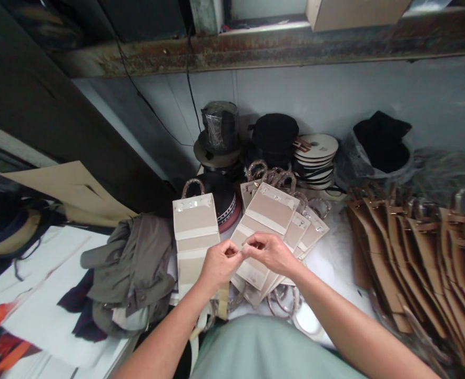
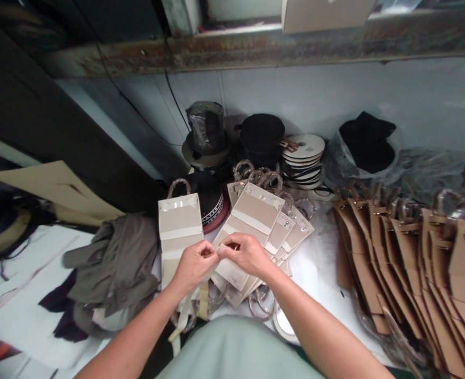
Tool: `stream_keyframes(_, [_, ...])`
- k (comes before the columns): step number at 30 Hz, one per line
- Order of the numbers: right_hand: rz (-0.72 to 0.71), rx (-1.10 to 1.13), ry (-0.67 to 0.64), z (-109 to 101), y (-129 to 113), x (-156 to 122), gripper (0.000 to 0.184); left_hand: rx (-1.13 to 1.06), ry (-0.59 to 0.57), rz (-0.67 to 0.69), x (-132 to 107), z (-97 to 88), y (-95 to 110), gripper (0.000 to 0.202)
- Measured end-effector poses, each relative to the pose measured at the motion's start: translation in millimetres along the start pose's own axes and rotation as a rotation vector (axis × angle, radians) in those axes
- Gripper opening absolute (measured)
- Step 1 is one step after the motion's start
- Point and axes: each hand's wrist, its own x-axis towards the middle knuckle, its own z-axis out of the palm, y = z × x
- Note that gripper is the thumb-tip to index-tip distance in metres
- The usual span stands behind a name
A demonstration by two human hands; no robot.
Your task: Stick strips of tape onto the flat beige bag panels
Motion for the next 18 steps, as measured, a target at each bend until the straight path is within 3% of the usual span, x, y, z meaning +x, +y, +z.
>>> stream_keyframes(3, [-0.073, -0.082, -0.001, 4.3, -11.7, 3.2, 0.011, 0.05, -0.029, 0.053, -1.5, -9.8, 3.7, 0.025])
stream_keyframes(8, [-0.177, -0.237, 0.087, -5.4, -8.8, -0.9, 0.01, 0.055, -0.151, 0.108, -9.8, -15.2, 1.1, 0.032])
stream_keyframes(12, [-0.2, -0.36, 0.131, -7.7, -4.5, -7.1, 0.01, 0.067, -0.105, 0.134, -12.9, -8.0, 2.4, 0.022])
stream_keyframes(15, [-0.243, -0.469, 0.168, -9.6, -6.0, -7.9, 0.034, 0.164, -0.053, 0.194, -11.5, -3.0, 7.0, 0.018])
stream_keyframes(18, [-0.332, -0.617, 0.099, -12.4, -10.2, -4.7, 0.021, 0.317, -0.056, 0.321, -7.6, -1.4, 9.3, 0.017])
